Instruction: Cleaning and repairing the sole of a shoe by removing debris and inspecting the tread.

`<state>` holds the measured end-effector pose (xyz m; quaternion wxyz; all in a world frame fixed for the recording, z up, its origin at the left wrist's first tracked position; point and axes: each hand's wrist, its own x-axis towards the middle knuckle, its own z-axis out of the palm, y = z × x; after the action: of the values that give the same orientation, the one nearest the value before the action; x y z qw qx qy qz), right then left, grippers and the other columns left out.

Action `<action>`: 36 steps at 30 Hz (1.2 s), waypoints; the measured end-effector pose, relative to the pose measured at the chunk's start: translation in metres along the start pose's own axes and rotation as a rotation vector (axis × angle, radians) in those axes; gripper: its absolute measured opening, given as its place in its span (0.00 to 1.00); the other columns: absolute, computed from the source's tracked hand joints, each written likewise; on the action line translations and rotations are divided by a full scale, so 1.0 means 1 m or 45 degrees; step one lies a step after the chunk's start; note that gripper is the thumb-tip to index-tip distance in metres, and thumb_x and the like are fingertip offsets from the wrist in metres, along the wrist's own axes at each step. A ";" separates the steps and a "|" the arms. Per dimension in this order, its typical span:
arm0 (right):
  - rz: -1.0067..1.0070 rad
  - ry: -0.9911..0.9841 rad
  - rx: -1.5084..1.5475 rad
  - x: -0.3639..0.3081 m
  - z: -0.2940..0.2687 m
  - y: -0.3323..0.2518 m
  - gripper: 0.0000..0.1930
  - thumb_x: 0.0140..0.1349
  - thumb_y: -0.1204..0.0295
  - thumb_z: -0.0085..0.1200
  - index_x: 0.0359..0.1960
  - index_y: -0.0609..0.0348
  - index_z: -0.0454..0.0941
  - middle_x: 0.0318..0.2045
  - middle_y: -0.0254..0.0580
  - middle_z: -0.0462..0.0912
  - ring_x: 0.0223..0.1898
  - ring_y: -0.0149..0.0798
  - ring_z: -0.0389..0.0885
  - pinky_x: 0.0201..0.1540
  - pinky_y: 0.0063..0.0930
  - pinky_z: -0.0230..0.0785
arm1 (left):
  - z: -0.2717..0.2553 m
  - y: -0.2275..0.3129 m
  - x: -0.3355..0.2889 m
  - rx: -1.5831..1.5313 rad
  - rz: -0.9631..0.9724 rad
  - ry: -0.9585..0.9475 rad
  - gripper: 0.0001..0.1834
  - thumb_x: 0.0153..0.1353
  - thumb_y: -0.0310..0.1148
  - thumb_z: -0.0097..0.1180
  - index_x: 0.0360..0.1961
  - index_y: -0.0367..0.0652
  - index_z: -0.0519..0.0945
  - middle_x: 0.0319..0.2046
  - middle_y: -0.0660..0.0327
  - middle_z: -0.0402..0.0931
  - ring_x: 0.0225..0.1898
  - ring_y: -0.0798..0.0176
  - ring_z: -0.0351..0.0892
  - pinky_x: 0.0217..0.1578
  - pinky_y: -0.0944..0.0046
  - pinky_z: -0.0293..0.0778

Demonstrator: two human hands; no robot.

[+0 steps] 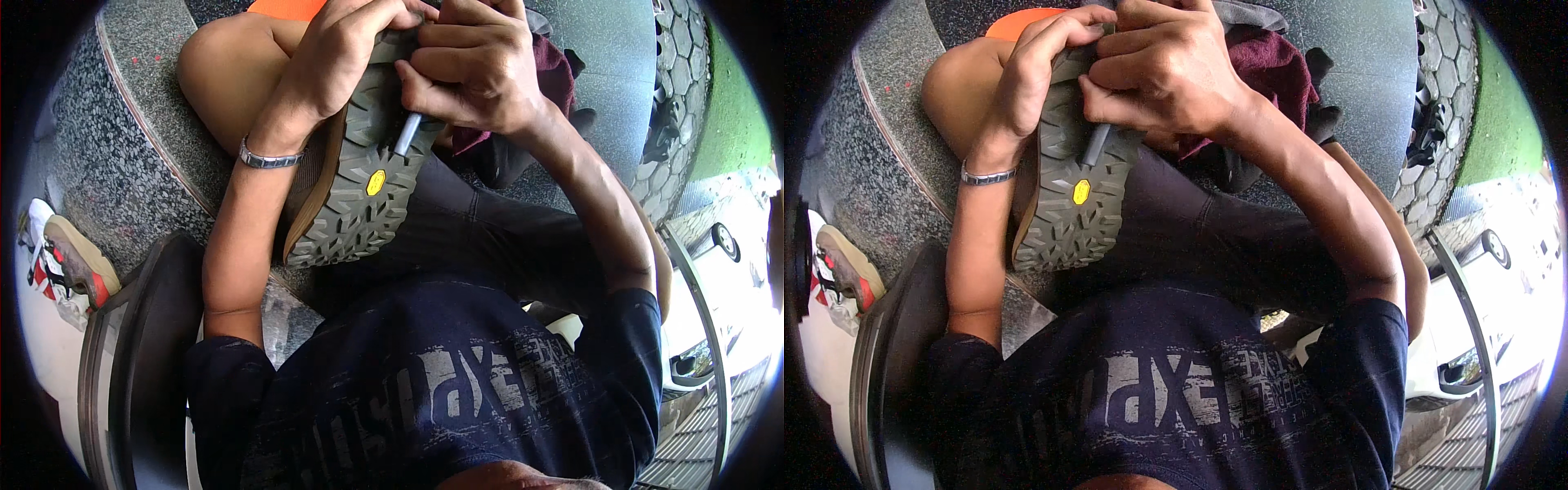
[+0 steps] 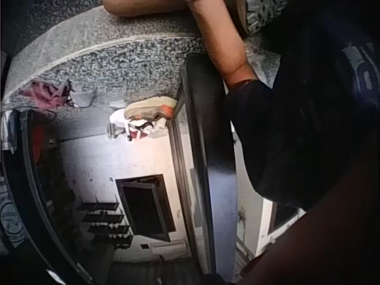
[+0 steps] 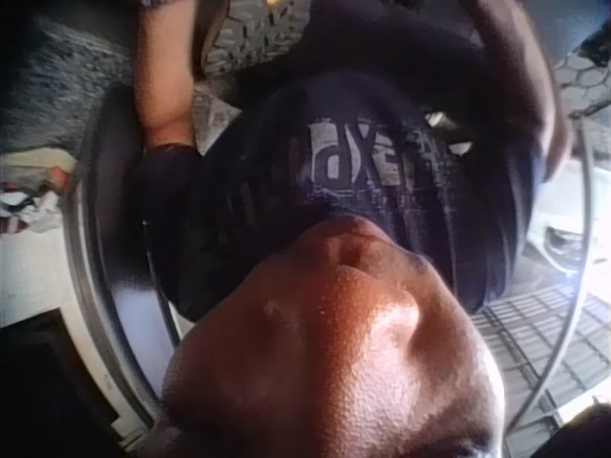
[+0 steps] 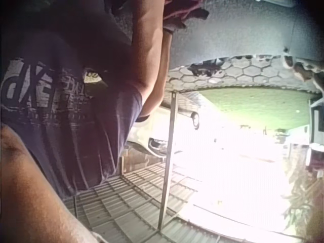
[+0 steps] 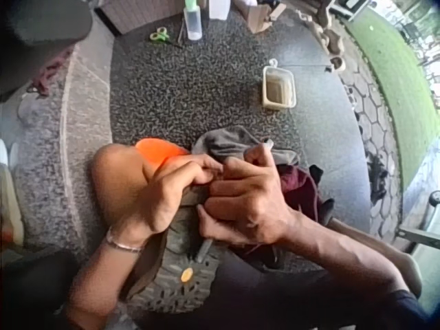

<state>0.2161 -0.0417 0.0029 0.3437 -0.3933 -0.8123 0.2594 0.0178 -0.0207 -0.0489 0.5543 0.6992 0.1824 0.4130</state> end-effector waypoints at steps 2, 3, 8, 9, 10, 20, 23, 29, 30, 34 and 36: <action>-0.955 0.548 -0.186 0.009 0.020 0.037 0.19 0.52 0.68 0.67 0.12 0.47 0.67 0.17 0.28 0.72 0.26 0.33 0.71 0.39 0.36 0.52 | 0.003 0.009 0.003 -0.211 -0.497 0.090 0.19 0.72 0.31 0.39 0.52 0.29 0.79 0.48 0.54 0.82 0.52 0.63 0.80 0.57 0.66 0.73; -0.986 0.534 -0.233 0.005 0.020 0.041 0.19 0.53 0.67 0.67 0.12 0.47 0.67 0.17 0.28 0.72 0.27 0.33 0.72 0.39 0.37 0.52 | 0.005 0.015 0.005 -0.404 -1.002 0.196 0.20 0.70 0.33 0.42 0.53 0.31 0.79 0.51 0.55 0.81 0.53 0.65 0.78 0.59 0.66 0.70; -1.071 0.529 -0.341 0.008 0.017 0.037 0.18 0.55 0.66 0.67 0.13 0.47 0.69 0.17 0.27 0.71 0.29 0.33 0.74 0.39 0.38 0.53 | 0.012 0.029 0.010 -0.522 -1.040 0.221 0.20 0.70 0.32 0.41 0.53 0.29 0.79 0.49 0.56 0.81 0.52 0.64 0.79 0.58 0.66 0.71; -1.125 0.544 -0.398 0.010 0.015 0.037 0.18 0.55 0.66 0.66 0.14 0.47 0.69 0.18 0.27 0.70 0.30 0.32 0.75 0.40 0.37 0.53 | 0.011 0.030 0.011 -0.499 -1.042 0.219 0.20 0.70 0.32 0.41 0.53 0.29 0.79 0.49 0.56 0.81 0.52 0.64 0.79 0.58 0.66 0.71; -1.175 0.559 -0.446 0.011 0.014 0.033 0.18 0.55 0.66 0.66 0.14 0.46 0.70 0.18 0.27 0.70 0.31 0.32 0.75 0.40 0.37 0.53 | 0.010 0.031 0.009 -0.476 -1.052 0.223 0.20 0.70 0.32 0.40 0.53 0.29 0.79 0.49 0.56 0.81 0.52 0.64 0.79 0.58 0.66 0.71; 0.734 0.131 0.318 -0.093 -0.071 0.109 0.28 0.59 0.50 0.67 0.51 0.62 0.80 0.43 0.48 0.83 0.50 0.46 0.82 0.57 0.39 0.72 | -0.002 0.061 0.030 -0.987 -1.177 0.283 0.24 0.70 0.34 0.37 0.56 0.28 0.75 0.43 0.51 0.84 0.45 0.60 0.84 0.52 0.62 0.77; 0.782 -0.676 -0.363 -0.115 -0.048 0.073 0.43 0.54 0.53 0.71 0.68 0.59 0.64 0.60 0.57 0.74 0.60 0.58 0.77 0.61 0.46 0.73 | -0.012 0.059 0.028 -1.011 -1.102 0.381 0.24 0.69 0.34 0.36 0.56 0.27 0.74 0.44 0.49 0.83 0.44 0.58 0.84 0.51 0.59 0.78; 0.906 -0.603 -0.268 -0.119 -0.035 0.044 0.21 0.58 0.75 0.60 0.54 0.62 0.79 0.43 0.56 0.86 0.49 0.57 0.85 0.53 0.45 0.78 | -0.018 0.067 0.030 -1.007 -1.028 0.475 0.26 0.68 0.37 0.36 0.56 0.27 0.74 0.44 0.47 0.83 0.46 0.54 0.84 0.52 0.57 0.79; 0.976 -0.522 -0.175 -0.104 -0.040 0.039 0.17 0.58 0.73 0.58 0.50 0.65 0.82 0.42 0.57 0.87 0.47 0.58 0.86 0.52 0.46 0.78 | -0.018 0.066 0.028 -1.066 -1.016 0.515 0.26 0.69 0.37 0.36 0.56 0.28 0.74 0.44 0.47 0.83 0.46 0.54 0.84 0.52 0.57 0.79; 0.976 0.060 0.334 -0.042 -0.051 -0.010 0.18 0.60 0.74 0.57 0.53 0.67 0.81 0.39 0.54 0.88 0.43 0.46 0.90 0.49 0.33 0.80 | -0.024 0.022 0.008 -1.591 -0.209 0.157 0.25 0.69 0.36 0.36 0.55 0.28 0.75 0.45 0.49 0.84 0.46 0.57 0.84 0.53 0.59 0.77; 0.915 0.106 0.531 -0.038 -0.048 -0.027 0.17 0.73 0.76 0.52 0.61 0.70 0.74 0.41 0.44 0.87 0.43 0.30 0.86 0.48 0.25 0.81 | -0.038 0.044 0.001 -0.707 -0.961 0.704 0.22 0.71 0.34 0.42 0.57 0.31 0.79 0.54 0.56 0.81 0.57 0.62 0.77 0.62 0.66 0.67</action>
<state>0.2579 -0.0803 0.0386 0.3363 -0.5839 -0.5389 0.5055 -0.0199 -0.0105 -0.0066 0.7594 0.2774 0.4439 0.3865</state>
